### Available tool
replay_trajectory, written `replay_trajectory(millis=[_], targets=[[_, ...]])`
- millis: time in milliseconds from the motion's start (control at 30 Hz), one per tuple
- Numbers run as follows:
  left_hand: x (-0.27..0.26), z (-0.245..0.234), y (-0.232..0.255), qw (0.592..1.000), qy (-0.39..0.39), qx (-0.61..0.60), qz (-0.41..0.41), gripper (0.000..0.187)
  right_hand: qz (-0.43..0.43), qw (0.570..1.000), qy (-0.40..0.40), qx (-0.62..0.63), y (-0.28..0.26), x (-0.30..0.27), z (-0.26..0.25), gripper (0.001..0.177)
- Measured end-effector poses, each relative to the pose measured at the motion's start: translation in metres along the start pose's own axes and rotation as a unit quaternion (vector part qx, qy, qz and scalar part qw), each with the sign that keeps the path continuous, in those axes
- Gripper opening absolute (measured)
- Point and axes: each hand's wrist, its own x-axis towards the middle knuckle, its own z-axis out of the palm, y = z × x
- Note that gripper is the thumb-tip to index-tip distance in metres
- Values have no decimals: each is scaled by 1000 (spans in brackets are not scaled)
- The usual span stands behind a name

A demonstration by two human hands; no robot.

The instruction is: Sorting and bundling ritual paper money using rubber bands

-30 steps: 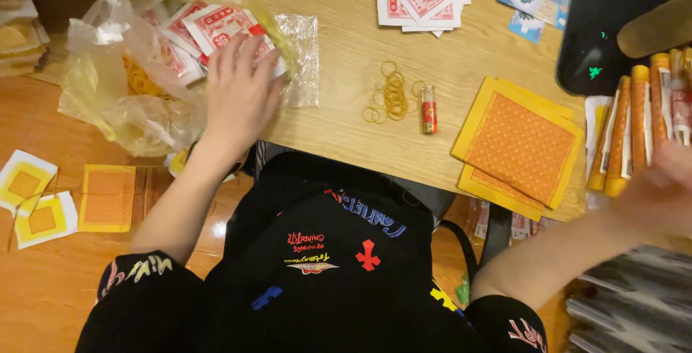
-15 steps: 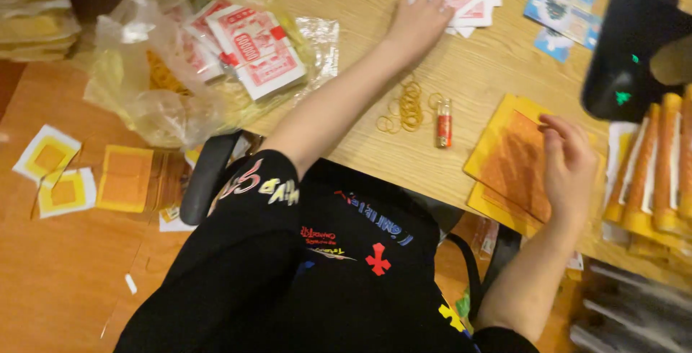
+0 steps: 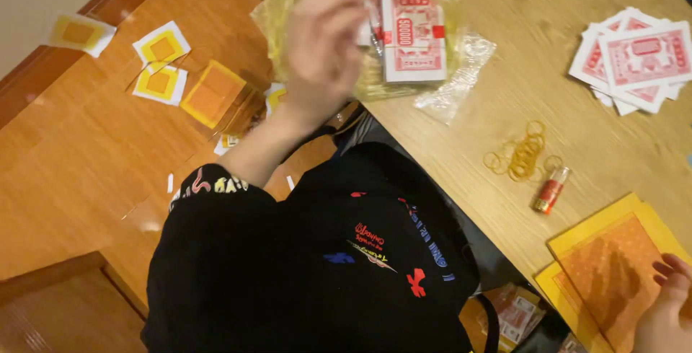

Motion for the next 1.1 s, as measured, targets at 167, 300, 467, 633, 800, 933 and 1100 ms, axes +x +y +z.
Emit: replay_trajectory(millis=[167,300,467,633,800,933,1100], targets=[[-48,-36,-90,962,-40,84,-257,28,-35,999,-10,-23,-64,11,17,34],[-82,-1,-86,934,-99,178,-293,65,-206,967,-8,-149,-139,38,51,18],[-80,11,-46,908,-275,284,-138,85,-298,929,-219,10,-292,75,178,19],[-123,7,-80,943,-203,218,-145,126,-486,846,-219,0,-339,101,299,14],[-150,-15,-100,983,-3,2,-181,97,-489,846,-109,-184,-325,119,331,8],[-154,-14,-105,971,-99,-66,-208,105,-436,866,-148,-195,-326,112,330,8],[-99,-34,-105,979,-58,-67,-181,59,-381,879,-74,-278,-322,112,331,17]])
